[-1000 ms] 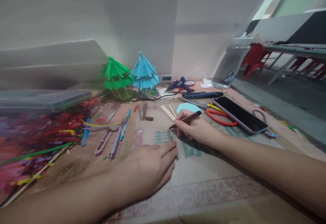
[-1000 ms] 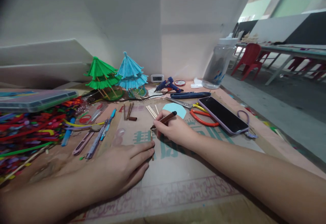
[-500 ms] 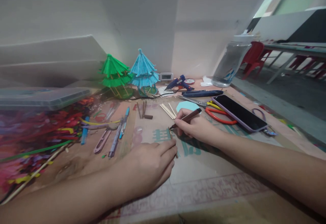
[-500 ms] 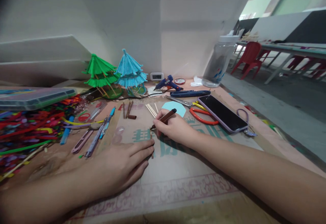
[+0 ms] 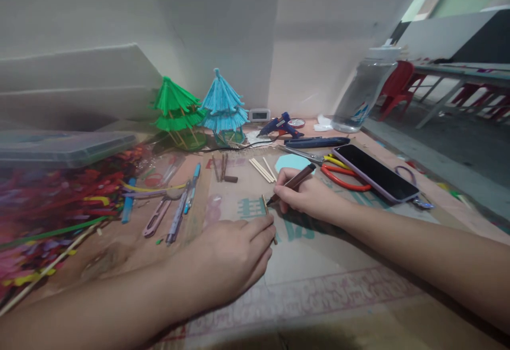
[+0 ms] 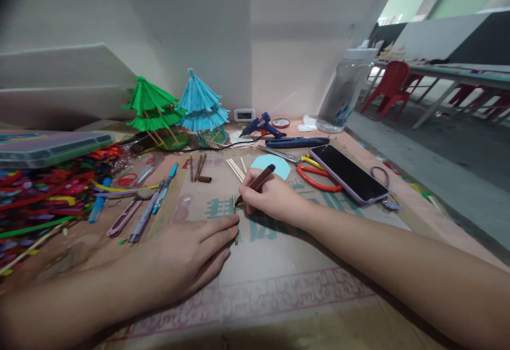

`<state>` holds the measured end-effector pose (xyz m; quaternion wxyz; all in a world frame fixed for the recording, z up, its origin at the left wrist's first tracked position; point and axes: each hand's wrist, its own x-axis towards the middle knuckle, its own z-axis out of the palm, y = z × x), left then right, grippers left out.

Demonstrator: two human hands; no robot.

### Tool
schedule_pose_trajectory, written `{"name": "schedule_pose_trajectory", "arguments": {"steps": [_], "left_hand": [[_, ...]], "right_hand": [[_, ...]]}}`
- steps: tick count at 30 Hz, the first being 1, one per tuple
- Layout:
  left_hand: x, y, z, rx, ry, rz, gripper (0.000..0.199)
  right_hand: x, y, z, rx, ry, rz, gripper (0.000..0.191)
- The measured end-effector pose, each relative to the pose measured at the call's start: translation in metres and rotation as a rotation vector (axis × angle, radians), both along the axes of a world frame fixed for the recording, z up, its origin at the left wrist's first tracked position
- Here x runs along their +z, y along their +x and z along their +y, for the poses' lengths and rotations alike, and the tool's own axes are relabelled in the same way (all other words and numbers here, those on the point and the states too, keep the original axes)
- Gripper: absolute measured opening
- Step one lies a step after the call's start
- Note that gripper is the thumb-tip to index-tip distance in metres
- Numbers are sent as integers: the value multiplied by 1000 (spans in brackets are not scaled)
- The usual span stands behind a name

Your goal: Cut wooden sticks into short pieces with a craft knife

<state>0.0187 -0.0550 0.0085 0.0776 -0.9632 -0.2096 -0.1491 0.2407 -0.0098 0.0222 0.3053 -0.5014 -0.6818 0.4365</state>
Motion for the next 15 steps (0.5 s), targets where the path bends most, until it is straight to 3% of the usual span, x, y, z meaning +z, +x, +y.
{"name": "schedule_pose_trajectory", "arguments": {"steps": [15], "left_hand": [[0,0,-1,-4,8,-11,32]], "right_hand": [[3,0,-1,16,15,-10,13]]}}
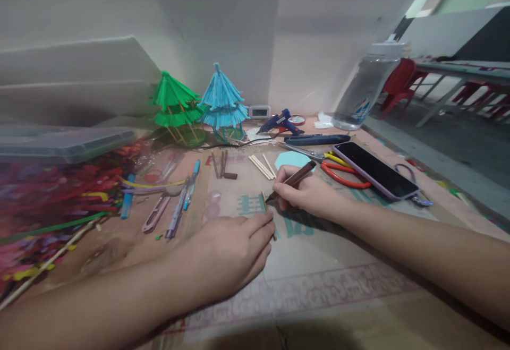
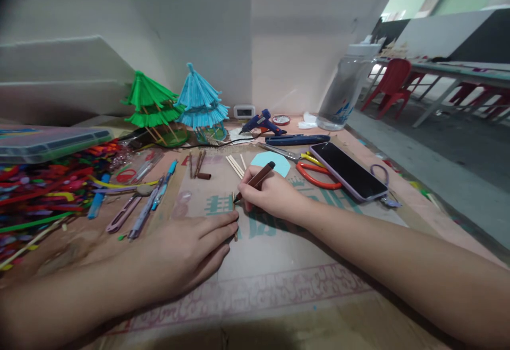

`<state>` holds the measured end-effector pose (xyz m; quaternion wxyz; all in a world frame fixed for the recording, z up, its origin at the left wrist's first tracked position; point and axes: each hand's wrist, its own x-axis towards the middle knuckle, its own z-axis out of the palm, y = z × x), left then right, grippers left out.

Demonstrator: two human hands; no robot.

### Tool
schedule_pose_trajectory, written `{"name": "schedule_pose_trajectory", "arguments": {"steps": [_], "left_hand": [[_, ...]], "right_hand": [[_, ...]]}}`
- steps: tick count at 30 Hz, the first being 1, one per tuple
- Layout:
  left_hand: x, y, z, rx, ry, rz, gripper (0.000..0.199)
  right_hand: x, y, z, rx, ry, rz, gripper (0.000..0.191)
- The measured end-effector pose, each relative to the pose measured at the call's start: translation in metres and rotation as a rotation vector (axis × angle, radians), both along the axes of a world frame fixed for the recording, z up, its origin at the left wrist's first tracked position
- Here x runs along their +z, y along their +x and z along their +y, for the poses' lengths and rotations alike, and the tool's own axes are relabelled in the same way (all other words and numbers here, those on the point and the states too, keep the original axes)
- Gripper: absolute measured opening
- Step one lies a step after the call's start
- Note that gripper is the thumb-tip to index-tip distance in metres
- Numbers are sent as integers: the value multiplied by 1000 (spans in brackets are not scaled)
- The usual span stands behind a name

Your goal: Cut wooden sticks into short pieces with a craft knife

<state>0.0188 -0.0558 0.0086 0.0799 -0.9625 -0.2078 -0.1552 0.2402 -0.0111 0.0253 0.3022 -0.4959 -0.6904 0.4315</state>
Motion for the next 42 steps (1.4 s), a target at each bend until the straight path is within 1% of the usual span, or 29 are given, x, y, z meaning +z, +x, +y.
{"name": "schedule_pose_trajectory", "arguments": {"steps": [3,6,12,22,27,31,37,42], "left_hand": [[0,1,0,1,1,2,32],[-1,1,0,2,12,5,31],[-2,0,0,0,20,3,33],[-3,0,1,4,28,8,33],[0,1,0,5,31,9,34],[0,1,0,4,31,0,31],[-1,1,1,2,37,-4,30],[-1,1,-1,9,33,2,31]], "right_hand": [[0,1,0,0,42,-13,14],[-1,1,0,8,39,-13,14],[-6,0,1,-46,45,32,15],[-4,1,1,-3,8,-5,15],[-6,0,2,-36,33,45,15],[-6,0,1,-48,40,26,15],[-6,3,2,7,20,13,15],[-7,0,2,-32,45,18,15]]}}
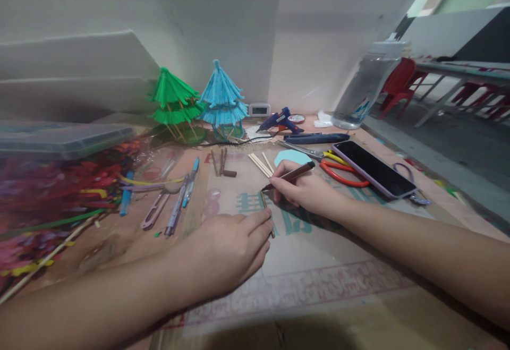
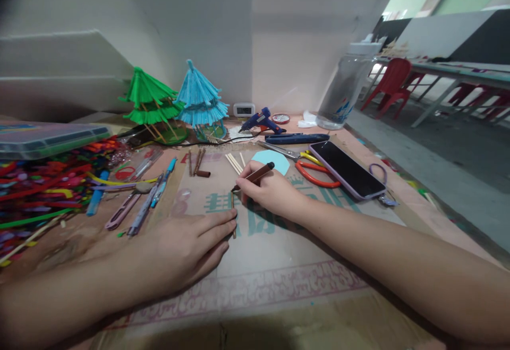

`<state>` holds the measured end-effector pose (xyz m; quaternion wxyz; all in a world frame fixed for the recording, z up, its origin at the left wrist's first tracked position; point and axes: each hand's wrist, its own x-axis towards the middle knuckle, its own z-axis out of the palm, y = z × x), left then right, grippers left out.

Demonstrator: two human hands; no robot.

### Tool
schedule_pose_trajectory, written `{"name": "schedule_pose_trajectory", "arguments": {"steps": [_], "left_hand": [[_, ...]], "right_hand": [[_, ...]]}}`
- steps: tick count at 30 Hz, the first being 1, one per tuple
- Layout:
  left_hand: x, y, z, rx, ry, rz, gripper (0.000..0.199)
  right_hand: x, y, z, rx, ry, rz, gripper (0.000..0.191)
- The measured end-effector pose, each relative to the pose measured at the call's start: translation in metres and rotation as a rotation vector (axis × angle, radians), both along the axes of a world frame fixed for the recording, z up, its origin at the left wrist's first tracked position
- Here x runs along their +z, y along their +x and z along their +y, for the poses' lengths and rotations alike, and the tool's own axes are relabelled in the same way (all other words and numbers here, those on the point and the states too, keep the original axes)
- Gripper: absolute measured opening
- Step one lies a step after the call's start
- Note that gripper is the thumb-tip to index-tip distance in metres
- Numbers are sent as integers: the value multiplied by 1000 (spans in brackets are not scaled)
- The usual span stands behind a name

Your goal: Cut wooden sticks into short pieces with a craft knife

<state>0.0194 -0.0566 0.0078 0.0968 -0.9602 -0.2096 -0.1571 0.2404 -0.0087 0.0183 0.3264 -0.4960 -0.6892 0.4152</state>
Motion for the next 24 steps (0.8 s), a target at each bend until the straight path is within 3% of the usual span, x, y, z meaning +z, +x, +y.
{"name": "schedule_pose_trajectory", "arguments": {"steps": [24], "left_hand": [[0,0,1,3,-38,24,32]], "right_hand": [[4,-2,-1,-13,-55,35,14]]}}
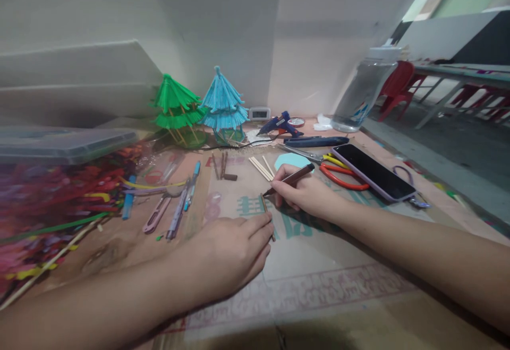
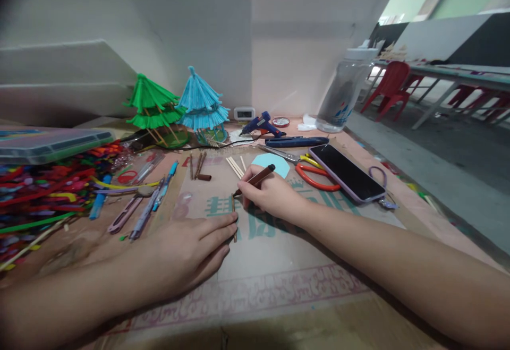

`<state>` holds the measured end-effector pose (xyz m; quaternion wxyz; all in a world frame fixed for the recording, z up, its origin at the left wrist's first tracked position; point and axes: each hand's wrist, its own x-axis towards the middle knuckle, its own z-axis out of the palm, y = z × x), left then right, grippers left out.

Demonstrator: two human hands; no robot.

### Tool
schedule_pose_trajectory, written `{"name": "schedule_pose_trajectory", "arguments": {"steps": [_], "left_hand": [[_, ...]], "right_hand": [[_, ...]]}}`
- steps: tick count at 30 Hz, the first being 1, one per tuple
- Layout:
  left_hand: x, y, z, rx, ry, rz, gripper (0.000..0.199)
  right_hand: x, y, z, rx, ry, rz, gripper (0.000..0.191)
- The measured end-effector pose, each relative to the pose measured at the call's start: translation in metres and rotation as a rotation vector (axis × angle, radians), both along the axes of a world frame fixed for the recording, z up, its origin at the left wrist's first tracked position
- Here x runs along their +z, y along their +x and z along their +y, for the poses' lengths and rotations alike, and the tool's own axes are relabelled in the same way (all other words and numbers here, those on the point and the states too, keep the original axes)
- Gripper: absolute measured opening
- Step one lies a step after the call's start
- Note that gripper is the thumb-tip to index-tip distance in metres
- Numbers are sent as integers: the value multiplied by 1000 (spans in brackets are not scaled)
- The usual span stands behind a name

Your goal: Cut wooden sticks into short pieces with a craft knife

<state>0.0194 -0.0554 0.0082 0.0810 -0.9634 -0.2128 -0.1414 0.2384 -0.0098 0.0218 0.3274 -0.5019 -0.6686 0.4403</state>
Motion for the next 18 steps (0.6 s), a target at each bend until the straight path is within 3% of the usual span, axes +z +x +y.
{"name": "schedule_pose_trajectory", "arguments": {"steps": [6,13,18], "left_hand": [[-2,1,-1,24,-55,0,32],[2,1,3,58,-282,-68,30],[4,5,9,343,-337,-94,95]], "right_hand": [[-3,0,1,13,-5,54,18],[-2,2,1,-113,62,180,28],[-7,8,4,-181,80,289,31]]}}
